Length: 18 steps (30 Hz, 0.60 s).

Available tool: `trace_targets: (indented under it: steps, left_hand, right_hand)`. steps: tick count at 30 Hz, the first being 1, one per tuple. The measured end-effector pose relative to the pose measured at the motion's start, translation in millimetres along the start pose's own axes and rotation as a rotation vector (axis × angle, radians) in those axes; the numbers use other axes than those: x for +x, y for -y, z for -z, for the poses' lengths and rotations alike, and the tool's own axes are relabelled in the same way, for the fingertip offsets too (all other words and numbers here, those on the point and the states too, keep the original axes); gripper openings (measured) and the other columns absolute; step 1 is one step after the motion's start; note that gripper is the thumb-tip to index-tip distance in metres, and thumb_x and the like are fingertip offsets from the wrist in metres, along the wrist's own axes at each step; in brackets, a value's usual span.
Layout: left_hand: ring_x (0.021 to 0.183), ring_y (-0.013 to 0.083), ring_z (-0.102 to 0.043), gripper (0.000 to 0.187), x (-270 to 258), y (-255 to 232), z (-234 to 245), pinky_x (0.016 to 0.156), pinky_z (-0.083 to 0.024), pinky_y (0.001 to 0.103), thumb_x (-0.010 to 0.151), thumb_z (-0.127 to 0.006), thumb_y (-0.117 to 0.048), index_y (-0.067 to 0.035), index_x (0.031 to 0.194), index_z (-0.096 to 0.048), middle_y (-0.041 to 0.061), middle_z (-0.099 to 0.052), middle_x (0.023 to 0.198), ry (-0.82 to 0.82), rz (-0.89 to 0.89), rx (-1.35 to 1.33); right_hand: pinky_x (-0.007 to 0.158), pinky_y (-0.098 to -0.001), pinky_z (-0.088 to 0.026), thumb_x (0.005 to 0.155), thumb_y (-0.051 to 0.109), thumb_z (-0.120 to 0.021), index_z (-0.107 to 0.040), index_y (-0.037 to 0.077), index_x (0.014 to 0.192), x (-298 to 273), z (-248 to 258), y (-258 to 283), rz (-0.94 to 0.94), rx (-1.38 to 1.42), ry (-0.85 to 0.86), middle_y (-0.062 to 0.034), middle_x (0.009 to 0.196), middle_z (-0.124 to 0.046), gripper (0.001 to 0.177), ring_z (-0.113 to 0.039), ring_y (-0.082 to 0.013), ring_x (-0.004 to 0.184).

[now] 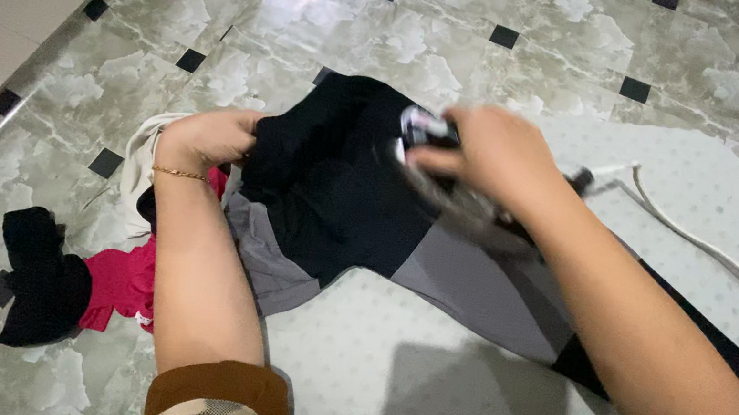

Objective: The person irons a red t-shirt and then a black and grey hoodie on a white mat placed on the floor. They use a steam iron to smooth out wrinkles on both garments, folding the hoodie before ironing it.

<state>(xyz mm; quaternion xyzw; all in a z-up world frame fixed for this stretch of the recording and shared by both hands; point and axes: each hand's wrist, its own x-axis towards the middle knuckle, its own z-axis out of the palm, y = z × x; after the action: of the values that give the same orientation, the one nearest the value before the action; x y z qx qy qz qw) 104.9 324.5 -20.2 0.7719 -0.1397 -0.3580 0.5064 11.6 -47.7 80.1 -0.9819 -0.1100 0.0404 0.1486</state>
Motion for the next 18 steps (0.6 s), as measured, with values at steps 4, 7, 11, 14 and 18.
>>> trace_targets:
  steps: [4, 7, 11, 14, 18]
  left_hand:
    - [0.065, 0.0049, -0.048, 0.036, 10, 3, 0, 0.058, -0.037, 0.024, 0.089, -0.062, -0.007, -0.009, 0.122, -0.075, -0.011, -0.063, 0.08, 0.12, 0.012, 0.028]
    - [0.062, 0.0031, -0.047, 0.037, 1, -6, -2, 0.056, -0.037, 0.023, 0.088, -0.067, -0.015, -0.015, 0.125, -0.074, -0.011, -0.058, 0.075, 0.005, 0.136, 0.019]
    - [0.062, 0.0064, -0.05, 0.033, -25, -13, 3, 0.053, -0.038, 0.026, 0.087, -0.058, -0.013, -0.008, 0.116, -0.074, -0.008, -0.063, 0.077, -0.246, 0.054, 0.018]
    - [0.064, 0.0066, -0.053, 0.029, -42, -16, 14, 0.055, -0.043, 0.026, 0.092, -0.056, -0.019, -0.013, 0.115, -0.071, -0.008, -0.064, 0.08, -0.463, 0.005, -0.099]
    - [0.069, 0.008, -0.052, 0.017, -52, -16, 26, 0.059, -0.043, 0.027, 0.094, -0.058, -0.018, -0.008, 0.105, -0.066, -0.004, -0.056, 0.082, -0.59, -0.097, -0.112]
  right_hand:
    - [0.067, -0.0463, -0.058, 0.069, 0.07, -0.073, -0.071, 0.015, 0.119, -88, 12, 9, 0.013, 0.02, 0.181, -0.0141, 0.082, -0.076, 0.075, -0.075, -0.0334, 0.073]
    - [0.068, -0.0465, -0.058, 0.071, 0.076, -0.068, -0.067, 0.022, 0.13, -123, 23, 17, -0.096, -0.077, 0.331, -0.0161, 0.075, -0.075, 0.081, -0.074, -0.035, 0.073]
    - [0.066, -0.0477, -0.056, 0.069, 0.079, -0.066, -0.067, 0.022, 0.131, -127, 27, 22, -0.12, -0.132, 0.31, -0.0172, 0.071, -0.073, 0.084, -0.072, -0.0373, 0.073]
    - [0.065, -0.0481, -0.056, 0.068, 0.076, -0.063, -0.069, 0.021, 0.126, -121, 24, 27, -0.123, -0.147, 0.25, -0.0165, 0.07, -0.073, 0.08, -0.071, -0.0374, 0.072]
    - [0.061, -0.0482, -0.055, 0.073, 0.073, -0.066, -0.069, 0.016, 0.121, -91, 13, 26, -0.058, -0.113, 0.113, -0.016, 0.072, -0.072, 0.075, -0.071, -0.0371, 0.068]
